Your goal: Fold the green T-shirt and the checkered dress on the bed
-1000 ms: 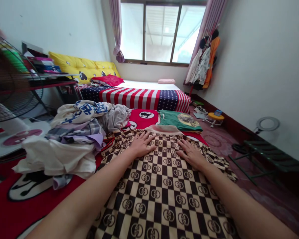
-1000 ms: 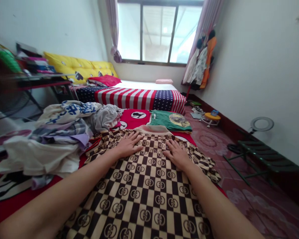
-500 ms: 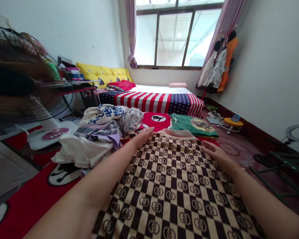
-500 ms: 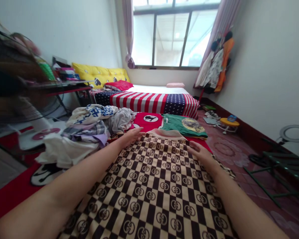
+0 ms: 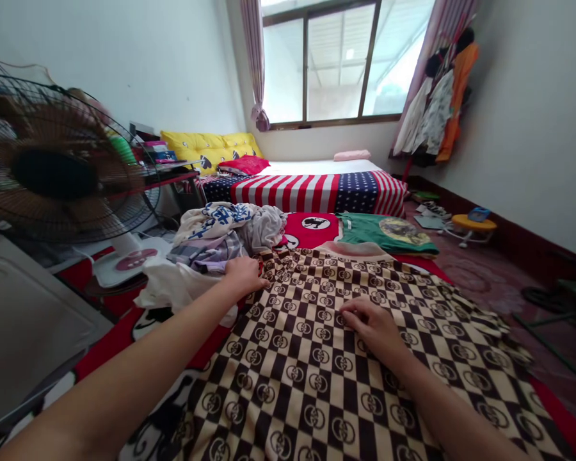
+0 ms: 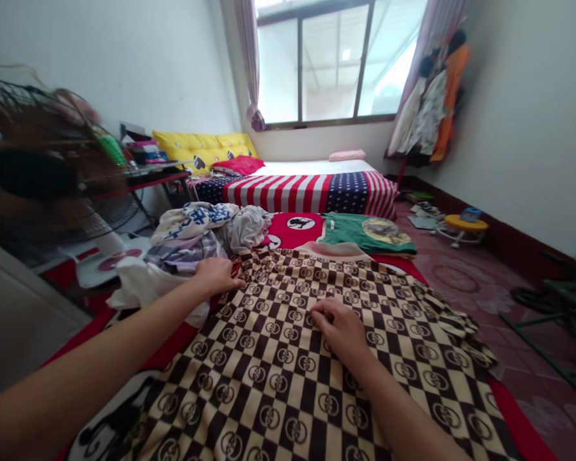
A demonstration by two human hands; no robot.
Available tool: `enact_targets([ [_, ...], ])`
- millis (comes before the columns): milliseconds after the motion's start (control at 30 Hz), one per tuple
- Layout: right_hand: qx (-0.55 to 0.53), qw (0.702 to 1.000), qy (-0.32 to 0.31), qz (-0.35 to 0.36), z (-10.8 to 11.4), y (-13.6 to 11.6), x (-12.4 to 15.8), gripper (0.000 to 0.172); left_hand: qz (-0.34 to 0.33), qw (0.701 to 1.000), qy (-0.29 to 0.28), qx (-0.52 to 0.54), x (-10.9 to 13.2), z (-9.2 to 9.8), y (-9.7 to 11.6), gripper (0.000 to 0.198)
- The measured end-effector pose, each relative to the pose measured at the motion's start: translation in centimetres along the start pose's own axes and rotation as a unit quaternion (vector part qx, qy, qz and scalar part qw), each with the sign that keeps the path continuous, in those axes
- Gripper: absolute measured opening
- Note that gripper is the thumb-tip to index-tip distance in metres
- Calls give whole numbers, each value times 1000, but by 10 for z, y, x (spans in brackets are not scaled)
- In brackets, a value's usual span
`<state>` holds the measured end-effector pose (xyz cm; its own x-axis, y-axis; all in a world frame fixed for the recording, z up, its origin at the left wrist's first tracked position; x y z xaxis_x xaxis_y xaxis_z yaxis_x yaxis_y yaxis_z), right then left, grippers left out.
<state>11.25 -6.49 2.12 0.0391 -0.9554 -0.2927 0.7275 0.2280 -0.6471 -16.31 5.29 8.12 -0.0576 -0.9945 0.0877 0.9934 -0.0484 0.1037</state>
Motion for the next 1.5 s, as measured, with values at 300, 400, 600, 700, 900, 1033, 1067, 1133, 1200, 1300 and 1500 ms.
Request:
enact_targets([
  [300, -34, 999, 4, 5, 1, 5, 2, 16, -12, 982, 5, 190, -8, -2, -17, 25],
  [400, -27, 999, 9, 16, 2, 2, 3, 15, -22, 963, 31, 267, -9, 12, -14, 27],
  [600, -84, 995, 37, -34, 7, 6, 4, 19, -217, 845, 201, 446, 40, 63, 67, 39],
  [700, -209, 969, 71, -109, 12, 18, 3, 36, -382, 800, 4, 462, 84, 56, 128, 66],
  [900, -364, 906, 97, -193, 11, 36, 1, 37, -285, 916, -51, 278, 106, 21, 96, 37],
  [1033, -337, 917, 95, -193, 8, 37, -1, 37, -200, 961, -119, 151, 116, -7, 50, 35],
  [1067, -336, 917, 97, -193, 7, 38, -2, 38, -188, 965, -128, 129, 122, -12, 42, 35],
  [1133, -338, 917, 90, -194, 7, 37, -3, 41, -173, 970, -138, 99, 134, -19, 28, 37],
  [1200, -320, 923, 70, -204, 7, 37, -5, 46, -158, 969, -167, 91, 143, -26, 14, 40],
  [1300, -214, 957, 24, -195, 12, 32, -10, 63, -136, 951, -249, 125, 153, -37, -5, 38],
  [1500, 135, 990, -34, -21, 17, 3, -25, 31, -156, 887, -338, 275, 170, -31, -10, 22],
])
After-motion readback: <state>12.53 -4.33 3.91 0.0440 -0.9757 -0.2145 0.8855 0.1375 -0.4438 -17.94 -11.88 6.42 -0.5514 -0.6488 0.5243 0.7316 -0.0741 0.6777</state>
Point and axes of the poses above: each hand's wrist, its own x-axis away from the middle knuckle, its own z-axis out of the back of the hand, y = z × x, the point moved 6 cm from there along -x, towards the middle knuckle, and after that the axes turned 10 degrees about x, right-handed, at the moved point
